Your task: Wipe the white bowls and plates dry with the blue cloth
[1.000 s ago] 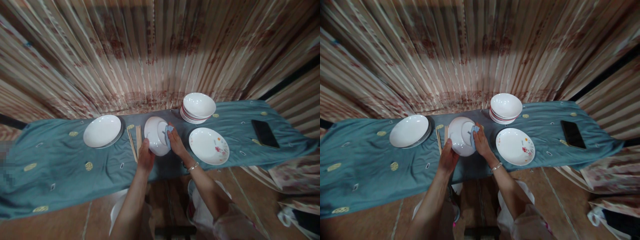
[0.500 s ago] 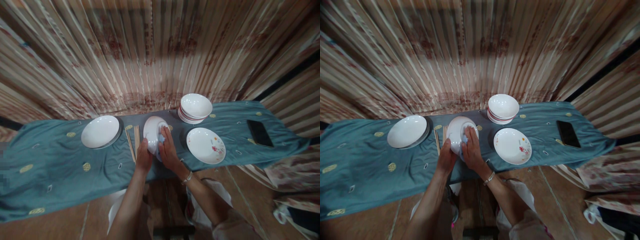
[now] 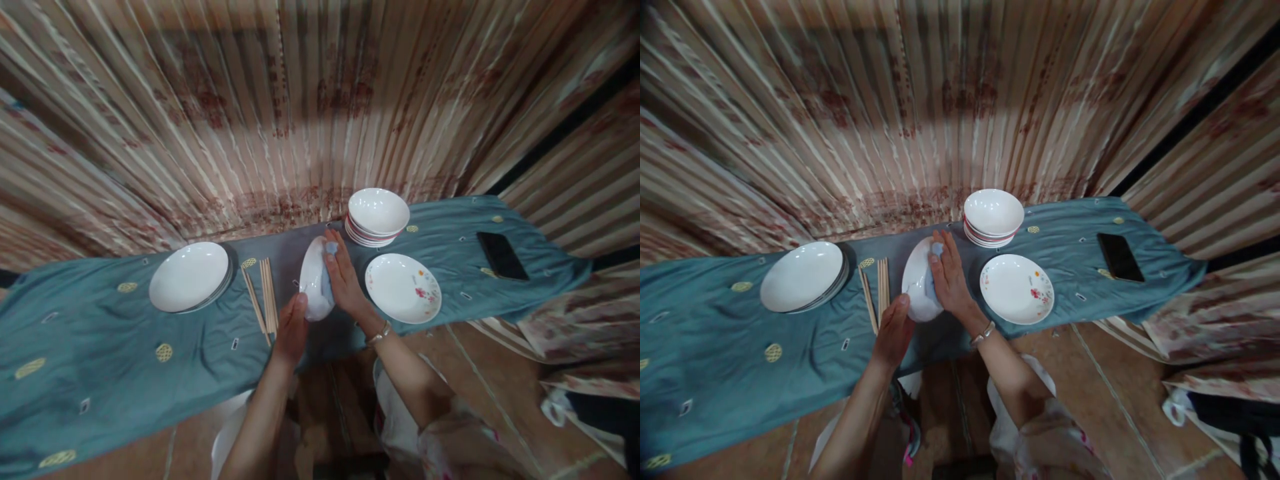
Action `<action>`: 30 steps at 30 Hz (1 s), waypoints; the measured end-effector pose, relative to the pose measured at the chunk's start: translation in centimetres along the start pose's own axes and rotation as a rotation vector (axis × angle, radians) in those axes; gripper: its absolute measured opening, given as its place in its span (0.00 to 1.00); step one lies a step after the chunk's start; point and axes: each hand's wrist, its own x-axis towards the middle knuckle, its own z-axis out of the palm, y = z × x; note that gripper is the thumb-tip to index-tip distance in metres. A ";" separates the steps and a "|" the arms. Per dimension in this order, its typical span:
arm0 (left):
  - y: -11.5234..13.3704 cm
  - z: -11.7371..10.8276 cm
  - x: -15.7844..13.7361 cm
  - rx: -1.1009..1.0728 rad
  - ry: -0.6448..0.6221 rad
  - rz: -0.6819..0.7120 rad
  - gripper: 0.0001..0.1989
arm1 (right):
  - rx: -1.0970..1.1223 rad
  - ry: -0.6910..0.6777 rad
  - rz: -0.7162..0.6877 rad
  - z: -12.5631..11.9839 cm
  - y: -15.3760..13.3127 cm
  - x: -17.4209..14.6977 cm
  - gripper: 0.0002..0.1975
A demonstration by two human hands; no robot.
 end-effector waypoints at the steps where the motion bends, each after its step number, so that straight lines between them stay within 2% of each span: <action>1: 0.0 0.0 0.0 0.005 -0.006 0.000 0.09 | 0.020 -0.002 0.046 0.1 0.6 0.4 0.29; 3: 0.2 0.0 -0.1 0.007 -0.018 0.006 0.11 | 0.075 -0.011 0.130 0.6 1.8 0.9 0.31; 6: 0.7 0.2 -0.1 -0.035 -0.015 0.015 0.16 | 0.106 -0.042 0.185 1.3 3.4 1.2 0.32; 9: 1.0 0.6 0.0 -0.103 0.005 0.005 0.20 | 0.095 -0.043 0.181 1.9 4.4 0.7 0.31; 17: 0.5 0.1 0.8 -0.188 0.081 0.016 0.23 | 0.025 -0.011 0.165 2.9 5.2 -2.5 0.31; 22: 1.0 0.2 1.3 -0.247 0.135 0.020 0.17 | 0.016 0.011 0.170 3.5 3.6 -4.7 0.31; 25: 1.4 0.6 1.3 -0.290 0.150 0.005 0.15 | -0.035 -0.016 0.068 3.5 1.8 -5.7 0.30; 27: 1.7 0.8 1.3 -0.327 0.139 -0.012 0.15 | -0.060 -0.050 -0.047 3.3 0.5 -6.1 0.29; 30: 1.7 1.0 1.3 -0.341 0.111 -0.023 0.16 | -0.081 -0.091 -0.116 2.9 -1.1 -6.6 0.32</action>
